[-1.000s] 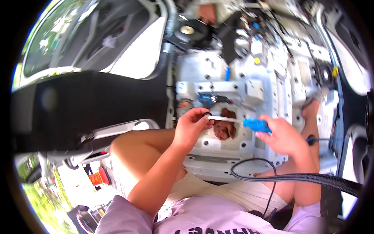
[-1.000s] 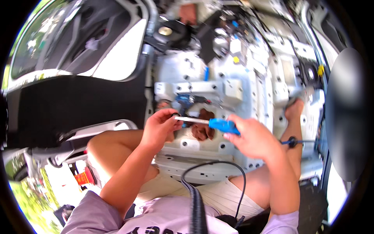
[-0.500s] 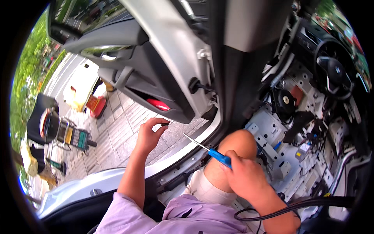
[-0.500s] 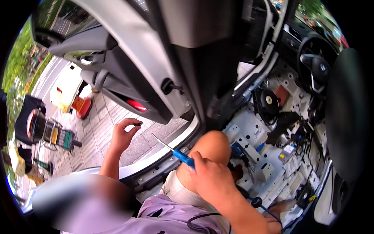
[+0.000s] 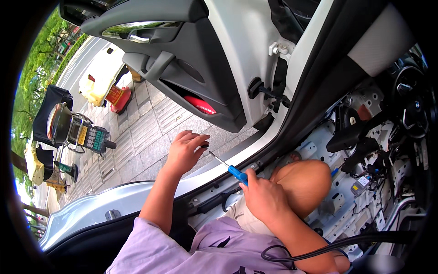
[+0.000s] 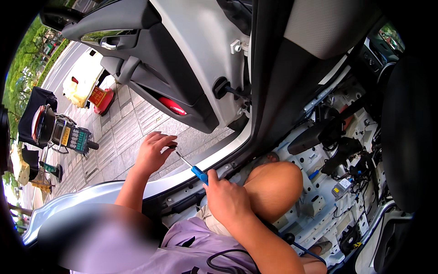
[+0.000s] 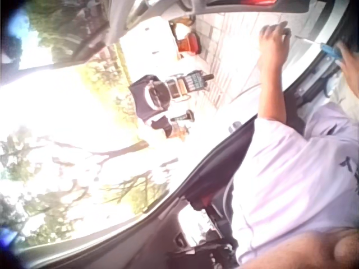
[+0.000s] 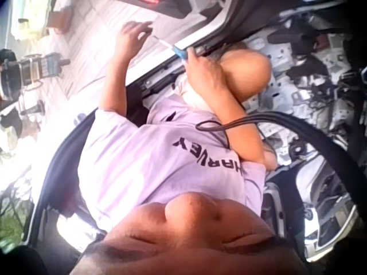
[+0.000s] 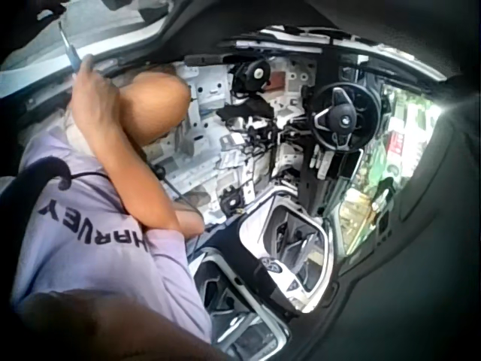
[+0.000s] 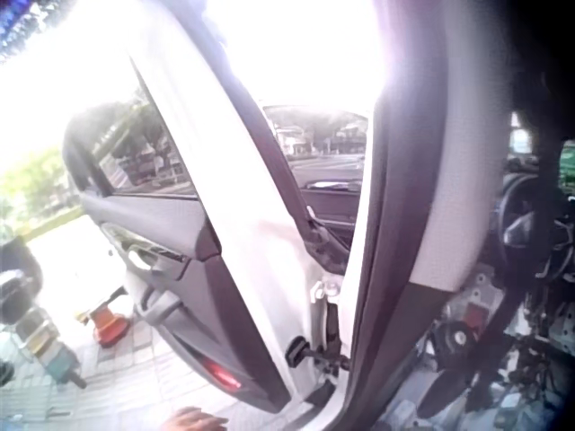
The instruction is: The person manipulates internal car components using a screwdriver, a power drill, and an air duster tool, cleaning and securing parts inside the floor of the vehicle.
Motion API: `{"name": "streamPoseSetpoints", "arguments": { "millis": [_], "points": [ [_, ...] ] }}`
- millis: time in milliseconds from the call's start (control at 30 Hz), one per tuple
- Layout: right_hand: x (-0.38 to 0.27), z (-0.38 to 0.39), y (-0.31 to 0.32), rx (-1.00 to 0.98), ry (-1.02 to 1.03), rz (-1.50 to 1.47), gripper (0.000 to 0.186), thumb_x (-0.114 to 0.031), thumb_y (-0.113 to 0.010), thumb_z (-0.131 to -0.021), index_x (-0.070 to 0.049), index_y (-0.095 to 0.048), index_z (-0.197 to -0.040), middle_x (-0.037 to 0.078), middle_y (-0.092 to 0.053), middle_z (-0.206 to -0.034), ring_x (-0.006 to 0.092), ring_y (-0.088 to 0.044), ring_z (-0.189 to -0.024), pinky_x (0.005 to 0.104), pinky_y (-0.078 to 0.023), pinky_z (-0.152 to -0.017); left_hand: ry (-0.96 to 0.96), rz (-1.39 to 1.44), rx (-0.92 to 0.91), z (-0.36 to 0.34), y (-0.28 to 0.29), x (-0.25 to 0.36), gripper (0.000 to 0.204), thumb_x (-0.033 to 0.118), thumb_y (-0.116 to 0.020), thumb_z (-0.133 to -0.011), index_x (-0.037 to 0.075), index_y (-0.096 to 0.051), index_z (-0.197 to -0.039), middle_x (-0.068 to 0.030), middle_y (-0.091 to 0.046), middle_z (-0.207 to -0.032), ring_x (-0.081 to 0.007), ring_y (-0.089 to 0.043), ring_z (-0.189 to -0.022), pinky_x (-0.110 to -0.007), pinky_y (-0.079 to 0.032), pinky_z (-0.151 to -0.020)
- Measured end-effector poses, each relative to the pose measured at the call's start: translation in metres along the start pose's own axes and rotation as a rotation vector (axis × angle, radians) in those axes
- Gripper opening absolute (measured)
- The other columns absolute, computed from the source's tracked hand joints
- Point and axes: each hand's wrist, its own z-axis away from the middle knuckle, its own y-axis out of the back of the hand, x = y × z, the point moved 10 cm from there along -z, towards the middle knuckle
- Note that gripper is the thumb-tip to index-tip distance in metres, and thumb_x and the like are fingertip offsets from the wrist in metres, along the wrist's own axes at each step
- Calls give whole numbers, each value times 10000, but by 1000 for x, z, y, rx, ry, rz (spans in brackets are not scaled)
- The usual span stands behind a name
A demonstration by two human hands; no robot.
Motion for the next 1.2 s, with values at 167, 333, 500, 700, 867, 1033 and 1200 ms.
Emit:
{"name": "streamPoseSetpoints", "arguments": {
  "millis": [167, 333, 500, 700, 867, 1033, 1200],
  "points": [
    [-2, -4, 6, -3, -13, 12, 285, -306, -633, -1069, -53, -537, -1158, 182, -759, -799, 407, -775, -777, 522, -617, -656, 129, 48, -114, 14, -24, -21, 324, 98, -849, -827, 109, -775, -1143, -57, -803, -931, -288, -753, -897, -408, -595, -836],
    [3, -6, -1, -5, -36, -7, 319, -325, -642, -1060, -50, -537, -1183, 205, -750, -794, 422, -761, -774, 545, -599, -658, 99, 86, -122, 10, -30, -18, 299, 124, -842, -852, 112, -781, -1145, -56, -813, -960, -294, -767, -920, -409, -606, -867],
    [6, -8, -3, -4, -41, -22, 350, -342, -654, -1049, -47, -534, -1194, 206, -743, -778, 438, -751, -757, 559, -593, -650, 84, 99, -128, 9, -31, -10, 307, 124, -836, -858, 110, -780, -1159, -41, -822, -997, -271, -777, -972, -423, -573, -1040],
    [5, -9, -7, 2, -43, -5, 348, -338, -656, -1049, -48, -538, -1201, 197, -742, -765, 426, -754, -748, 548, -595, -642, 96, 156, -124, 12, -34, -13, 284, 114, -841, -864, 101, -785, -1143, -41, -825, -1012, -260, -781, -975, -438, -539, -1114],
    [7, -10, -8, 1, -35, 35, 288, -309, -632, -1070, -50, -530, -1142, 183, -752, -772, 389, -775, -758, 515, -613, -637, 101, 178, -80, 13, -32, -14, 269, 93, -845, -864, 86, -785, -1127, -57, -825, -996, -267, -782, -938, -444, -542, -1102],
    [2, -10, -6, 14, -26, 30, 278, -303, -630, -1071, -49, -531, -1127, 179, -752, -774, 385, -776, -762, 512, -613, -639, 135, 215, -58, 10, -29, -15, 269, 107, -848, -864, 89, -788, -1126, -53, -826, -988, -276, -777, -961, -433, -553, -1074],
    [-2, -6, 0, 50, 7, -1, 323, -326, -659, -1051, -44, -535, -1152, 191, -742, -765, 411, -757, -744, 530, -593, -632, 145, 103, -75, 16, -32, -22, 288, 127, -859, -857, 112, -800, -1138, -69, -822, -980, -302, -772, -976, -423, -570, -1033]
  ]
}}
